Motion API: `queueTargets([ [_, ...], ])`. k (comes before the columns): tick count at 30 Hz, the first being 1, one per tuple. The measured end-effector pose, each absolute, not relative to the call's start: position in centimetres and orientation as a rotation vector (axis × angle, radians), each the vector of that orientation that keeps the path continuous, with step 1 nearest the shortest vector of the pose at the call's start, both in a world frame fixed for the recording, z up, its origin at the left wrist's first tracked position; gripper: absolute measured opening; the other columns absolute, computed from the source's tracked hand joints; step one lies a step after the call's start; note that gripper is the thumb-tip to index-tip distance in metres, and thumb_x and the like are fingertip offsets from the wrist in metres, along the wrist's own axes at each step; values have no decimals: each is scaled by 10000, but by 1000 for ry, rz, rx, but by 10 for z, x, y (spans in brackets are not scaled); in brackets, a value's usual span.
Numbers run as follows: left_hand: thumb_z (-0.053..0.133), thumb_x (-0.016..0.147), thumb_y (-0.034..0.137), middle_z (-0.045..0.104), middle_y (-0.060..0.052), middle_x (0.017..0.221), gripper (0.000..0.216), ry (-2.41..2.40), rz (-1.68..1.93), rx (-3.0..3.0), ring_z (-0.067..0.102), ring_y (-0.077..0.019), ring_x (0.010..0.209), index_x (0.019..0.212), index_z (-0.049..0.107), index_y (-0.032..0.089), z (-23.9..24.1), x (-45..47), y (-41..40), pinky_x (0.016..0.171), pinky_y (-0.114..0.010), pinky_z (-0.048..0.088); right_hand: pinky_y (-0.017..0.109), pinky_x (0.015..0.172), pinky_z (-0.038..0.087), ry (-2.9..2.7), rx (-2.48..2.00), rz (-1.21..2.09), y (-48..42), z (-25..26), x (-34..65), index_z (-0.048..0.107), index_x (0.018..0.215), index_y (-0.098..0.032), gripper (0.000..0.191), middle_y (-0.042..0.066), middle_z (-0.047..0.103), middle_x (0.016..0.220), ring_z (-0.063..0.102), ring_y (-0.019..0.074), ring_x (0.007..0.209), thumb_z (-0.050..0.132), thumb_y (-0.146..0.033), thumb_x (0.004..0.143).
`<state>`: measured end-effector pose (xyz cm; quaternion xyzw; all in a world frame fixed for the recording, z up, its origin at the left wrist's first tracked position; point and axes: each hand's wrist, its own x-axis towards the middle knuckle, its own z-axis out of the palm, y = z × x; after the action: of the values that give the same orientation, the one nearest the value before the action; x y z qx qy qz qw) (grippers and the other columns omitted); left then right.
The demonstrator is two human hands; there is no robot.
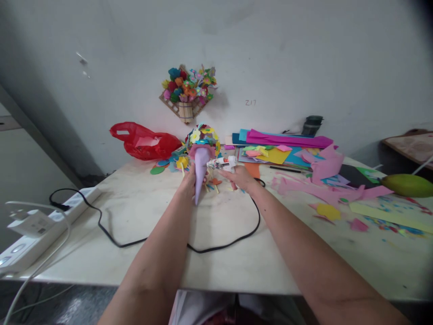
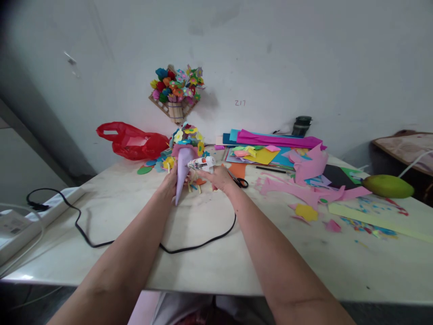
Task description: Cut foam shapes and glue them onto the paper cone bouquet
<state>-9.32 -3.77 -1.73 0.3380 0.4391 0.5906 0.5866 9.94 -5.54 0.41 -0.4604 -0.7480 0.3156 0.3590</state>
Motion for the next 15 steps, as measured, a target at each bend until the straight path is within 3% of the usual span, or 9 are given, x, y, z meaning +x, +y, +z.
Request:
queueTargets([
  [8, 341, 896, 581, 619, -113, 628, 553, 1070, 1390, 775, 617, -220, 531, 1110, 578, 129, -25, -96, -31, 409, -280, 406, 190, 427, 405, -1898, -1263, 733, -56, 7, 101, 641, 718, -166, 345, -43, 466, 353, 508, 110, 363, 577, -487, 829],
  [15, 299, 905, 585, 599, -90, 611, 594, 1059, 1334, 769, 500, -150, 424, 1097, 604, 113, -20, -92, -35, 377, -258, 345, 188, 390, 406, -1796, -1235, 764, -55, 6, 98, 639, 774, -157, 345, -22, 560, 479, 495, 89, 352, 597, -496, 819],
])
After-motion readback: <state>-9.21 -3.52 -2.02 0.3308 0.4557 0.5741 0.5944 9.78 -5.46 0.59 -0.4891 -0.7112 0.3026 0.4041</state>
